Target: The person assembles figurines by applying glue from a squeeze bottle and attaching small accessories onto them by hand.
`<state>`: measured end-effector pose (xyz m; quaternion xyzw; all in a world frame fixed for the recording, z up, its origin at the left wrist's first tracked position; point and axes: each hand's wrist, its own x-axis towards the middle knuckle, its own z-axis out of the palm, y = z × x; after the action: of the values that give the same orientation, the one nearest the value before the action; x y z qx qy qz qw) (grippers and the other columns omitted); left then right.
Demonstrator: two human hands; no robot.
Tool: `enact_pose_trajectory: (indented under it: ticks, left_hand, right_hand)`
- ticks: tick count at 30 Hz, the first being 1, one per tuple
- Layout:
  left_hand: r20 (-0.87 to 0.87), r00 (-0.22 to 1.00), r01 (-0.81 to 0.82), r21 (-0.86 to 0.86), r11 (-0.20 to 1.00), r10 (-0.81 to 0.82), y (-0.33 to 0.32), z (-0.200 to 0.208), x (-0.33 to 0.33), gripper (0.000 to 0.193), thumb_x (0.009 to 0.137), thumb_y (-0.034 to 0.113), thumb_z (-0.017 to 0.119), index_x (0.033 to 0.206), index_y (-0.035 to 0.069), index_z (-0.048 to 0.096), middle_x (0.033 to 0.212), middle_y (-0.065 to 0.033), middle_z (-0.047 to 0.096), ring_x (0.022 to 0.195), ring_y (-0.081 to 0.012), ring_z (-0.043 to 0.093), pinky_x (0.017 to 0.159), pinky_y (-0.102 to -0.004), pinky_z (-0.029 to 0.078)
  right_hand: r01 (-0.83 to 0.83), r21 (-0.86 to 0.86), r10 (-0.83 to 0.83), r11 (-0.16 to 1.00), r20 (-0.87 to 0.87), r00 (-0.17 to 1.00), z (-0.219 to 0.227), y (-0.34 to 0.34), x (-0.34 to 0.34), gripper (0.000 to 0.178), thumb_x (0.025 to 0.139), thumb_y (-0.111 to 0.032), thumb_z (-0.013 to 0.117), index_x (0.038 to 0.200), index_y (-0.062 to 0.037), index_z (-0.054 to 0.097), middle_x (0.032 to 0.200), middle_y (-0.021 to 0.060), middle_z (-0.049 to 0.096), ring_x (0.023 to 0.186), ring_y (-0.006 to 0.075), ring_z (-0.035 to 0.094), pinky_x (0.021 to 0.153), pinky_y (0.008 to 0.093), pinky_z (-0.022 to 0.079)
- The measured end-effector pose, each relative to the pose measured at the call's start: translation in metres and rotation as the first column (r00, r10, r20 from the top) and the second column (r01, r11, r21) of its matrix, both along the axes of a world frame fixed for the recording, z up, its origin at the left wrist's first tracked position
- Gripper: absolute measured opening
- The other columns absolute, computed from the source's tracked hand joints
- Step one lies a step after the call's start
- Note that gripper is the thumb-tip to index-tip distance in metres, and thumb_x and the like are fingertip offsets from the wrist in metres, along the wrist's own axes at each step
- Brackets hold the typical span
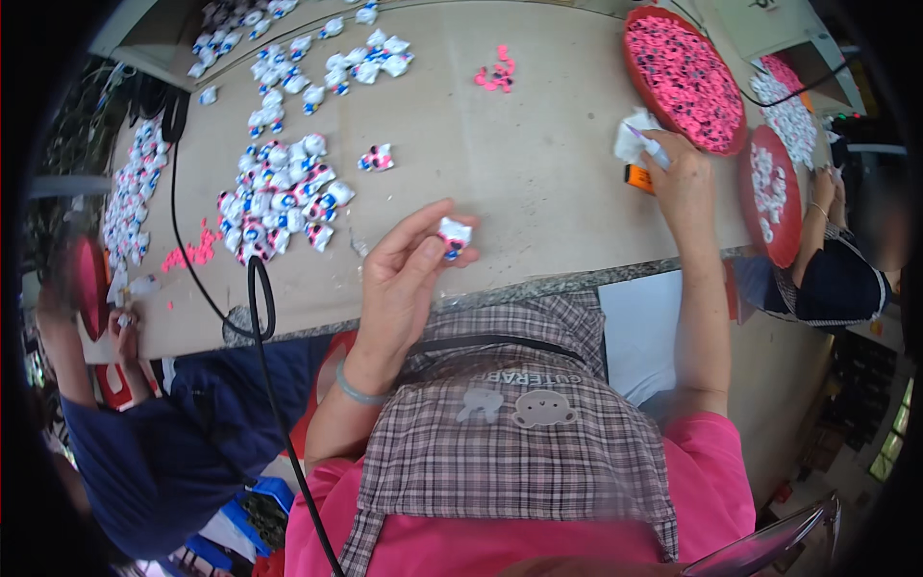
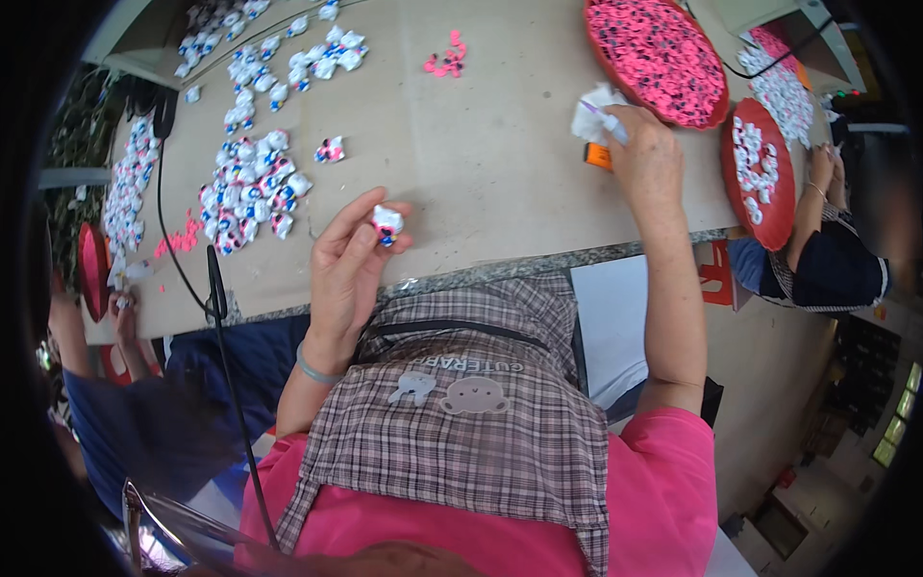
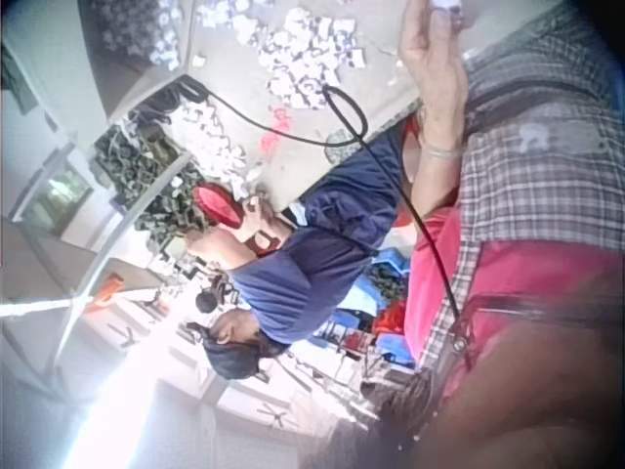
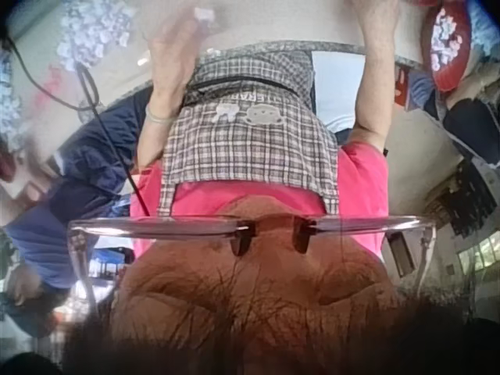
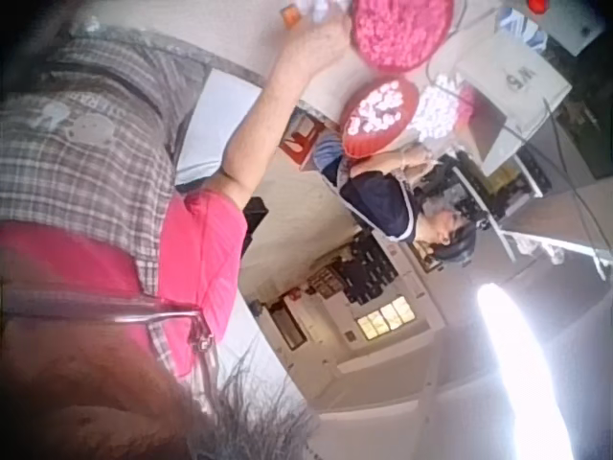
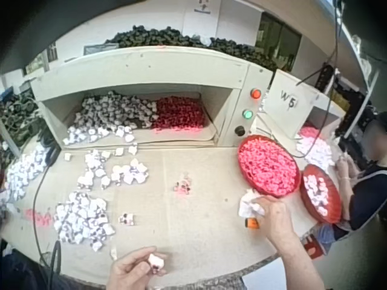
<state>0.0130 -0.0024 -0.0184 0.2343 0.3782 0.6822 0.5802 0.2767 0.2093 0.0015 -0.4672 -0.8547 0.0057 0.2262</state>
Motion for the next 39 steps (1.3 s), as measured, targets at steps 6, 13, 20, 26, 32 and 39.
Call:
enact_pose_trajectory:
  ticks: [6, 13, 20, 26, 32, 39]
  left_hand:
    - [0.005, 0.999, 0.034, -0.003, 0.999, -0.034, 0.001, 0.0, 0.0, 0.033, 0.092, 0.006, 0.056, 0.124, -0.002, 0.053, 0.112, -0.017, 0.063, 0.093, -0.0195, 0.063, 0.083, -0.0307, 0.051]
    - [-0.073, 0.997, -0.022, -0.002, 1.0, 0.022, -0.001, 0.003, 0.003, 0.031, 0.088, -0.002, 0.059, 0.118, -0.004, 0.055, 0.108, -0.016, 0.064, 0.093, -0.0194, 0.063, 0.084, -0.0306, 0.053]
    - [-0.276, 0.957, -0.107, -0.047, 0.993, 0.09, -0.004, 0.006, 0.01, 0.033, 0.085, -0.005, 0.062, 0.117, -0.007, 0.054, 0.105, -0.0139, 0.065, 0.096, -0.0168, 0.063, 0.082, -0.0277, 0.054]
    - [-0.211, 0.974, -0.093, -0.048, 0.994, 0.081, -0.007, 0.0, 0.009, 0.034, 0.084, -0.004, 0.064, 0.117, -0.007, 0.054, 0.104, -0.0141, 0.065, 0.095, -0.0168, 0.064, 0.081, -0.0278, 0.054]
    - [0.117, 0.993, -0.013, 0.0, 1.0, 0.013, -0.004, -0.013, 0.005, 0.035, 0.086, 0.002, 0.063, 0.12, -0.006, 0.054, 0.106, -0.017, 0.064, 0.093, -0.0207, 0.065, 0.081, -0.0299, 0.054]
    - [0.19, 0.981, 0.041, -0.049, 0.998, -0.031, -0.003, -0.001, -0.006, 0.035, 0.088, 0.005, 0.061, 0.122, -0.002, 0.054, 0.111, -0.0174, 0.063, 0.093, -0.0231, 0.066, 0.082, -0.0312, 0.053]
  right_hand:
    - [-0.016, -0.031, 0.016, 0.999, -0.005, 1.0, 0.012, 0.004, -0.021, 0.013, 0.077, -0.007, 0.066, 0.089, -0.0017, 0.063, 0.086, 0.0137, 0.062, 0.077, 0.0343, 0.061, 0.068, 0.042, 0.048]
    - [-0.299, -0.575, -0.22, 0.761, -0.663, 0.716, 0.029, -0.077, -0.086, 0.012, 0.083, -0.01, 0.069, 0.09, -0.0031, 0.062, 0.068, -0.0027, 0.058, 0.058, 0.003, 0.052, 0.052, 0.0195, 0.042]
    - [-0.52, -0.585, -0.095, 0.623, -0.716, 0.691, 0.006, -0.127, -0.125, 0.02, 0.08, -0.012, 0.073, 0.093, -0.003, 0.061, 0.079, 0.0003, 0.063, 0.07, 0.0046, 0.054, 0.06, 0.0208, 0.044]
    - [-0.543, -0.685, -0.181, 0.485, -0.686, 0.704, 0.003, -0.125, -0.118, 0.022, 0.079, -0.013, 0.075, 0.092, -0.0033, 0.06, 0.078, 0.001, 0.063, 0.072, 0.0063, 0.057, 0.064, 0.022, 0.046]
    - [-0.597, -0.543, 0.008, 0.59, -0.736, 0.677, 0.004, -0.118, -0.111, 0.021, 0.077, -0.005, 0.073, 0.092, -0.0041, 0.059, 0.082, 0.0021, 0.063, 0.075, 0.0078, 0.058, 0.068, 0.0237, 0.047]
    - [-0.199, -0.263, 0.026, 0.944, -0.543, 0.839, 0.019, -0.07, -0.074, 0.022, 0.074, -0.003, 0.074, 0.092, -0.003, 0.061, 0.086, 0.0039, 0.061, 0.077, 0.0126, 0.059, 0.071, 0.0256, 0.047]
